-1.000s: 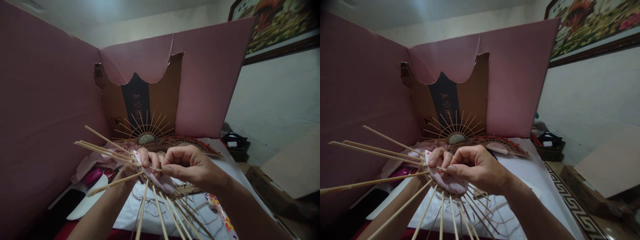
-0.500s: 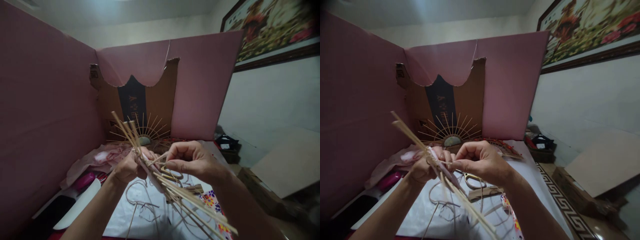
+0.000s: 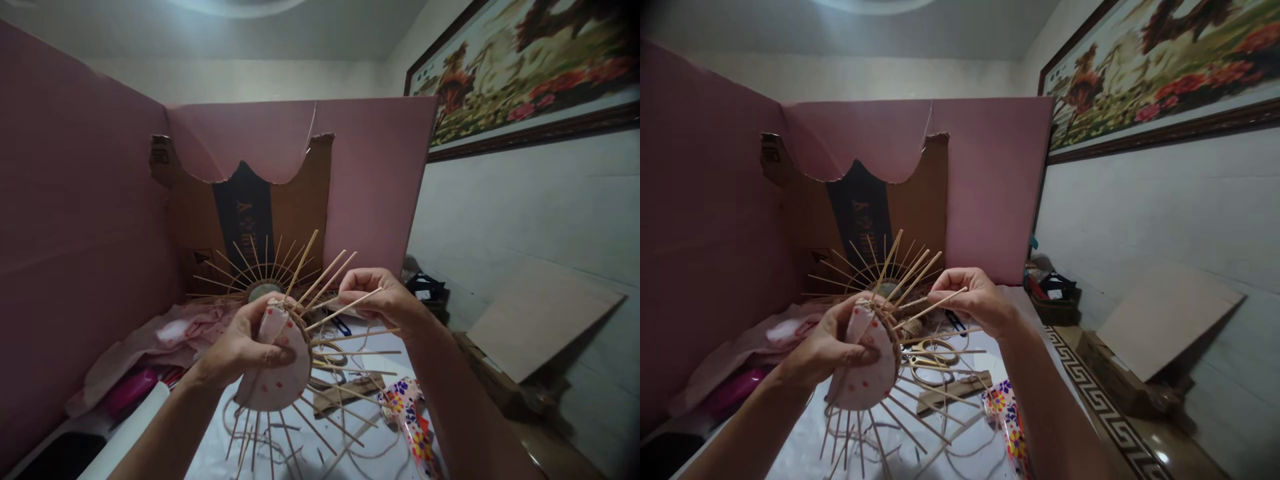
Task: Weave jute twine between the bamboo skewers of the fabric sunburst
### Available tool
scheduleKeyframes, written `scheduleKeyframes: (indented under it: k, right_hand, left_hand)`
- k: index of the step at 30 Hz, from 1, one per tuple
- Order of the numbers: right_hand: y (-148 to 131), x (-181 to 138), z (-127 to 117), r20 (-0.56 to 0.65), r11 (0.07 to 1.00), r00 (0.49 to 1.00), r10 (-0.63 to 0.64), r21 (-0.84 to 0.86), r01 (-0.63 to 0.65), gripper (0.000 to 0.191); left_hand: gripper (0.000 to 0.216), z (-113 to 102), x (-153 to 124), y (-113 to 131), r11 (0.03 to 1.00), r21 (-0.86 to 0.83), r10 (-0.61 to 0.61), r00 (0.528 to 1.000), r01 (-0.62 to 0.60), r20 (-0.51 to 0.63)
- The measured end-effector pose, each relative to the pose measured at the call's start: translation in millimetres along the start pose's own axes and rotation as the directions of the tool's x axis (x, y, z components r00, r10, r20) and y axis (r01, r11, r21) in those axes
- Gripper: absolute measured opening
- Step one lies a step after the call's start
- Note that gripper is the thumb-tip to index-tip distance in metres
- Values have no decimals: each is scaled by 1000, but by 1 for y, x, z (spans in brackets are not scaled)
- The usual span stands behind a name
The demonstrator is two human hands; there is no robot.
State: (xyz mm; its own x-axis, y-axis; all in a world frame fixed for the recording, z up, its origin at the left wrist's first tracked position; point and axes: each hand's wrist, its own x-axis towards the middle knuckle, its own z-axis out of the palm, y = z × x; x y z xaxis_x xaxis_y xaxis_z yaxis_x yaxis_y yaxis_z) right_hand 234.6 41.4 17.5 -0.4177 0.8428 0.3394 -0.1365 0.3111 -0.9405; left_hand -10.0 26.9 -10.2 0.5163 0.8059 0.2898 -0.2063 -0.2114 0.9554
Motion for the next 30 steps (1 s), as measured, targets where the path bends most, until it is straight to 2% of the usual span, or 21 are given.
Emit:
scheduleKeyframes:
  k: [8, 13, 19, 24, 27, 30]
  right_hand:
    - [3, -1, -4, 24, 999, 999, -30, 16, 29, 25]
    - [4, 0, -5, 38, 999, 999, -35, 41, 34, 24]
    - [8, 1, -12, 151, 998, 988, -26, 64, 16, 26]
    - [8, 2, -20, 207, 980, 976, -72, 196, 30, 32]
    - [5, 0, -24, 204, 962, 971, -122, 265, 65, 31]
    - [1, -1, -26, 168, 961, 977, -129, 263, 81, 26]
  left_hand:
    - [48, -3, 1, 0, 1000, 13, -23, 999, 23, 25]
    - [56, -3, 1, -2, 1000, -3, -30, 999, 30, 21]
    - [58, -5, -1, 0, 998, 14, -65, 998, 65, 26]
    - [53, -5, -2, 5, 993, 43, -111, 991, 108, 80]
    - [52, -5, -1, 6, 989, 62, -137, 986, 131, 93]
    - [52, -5, 0, 6, 985, 77, -159, 982, 151, 98]
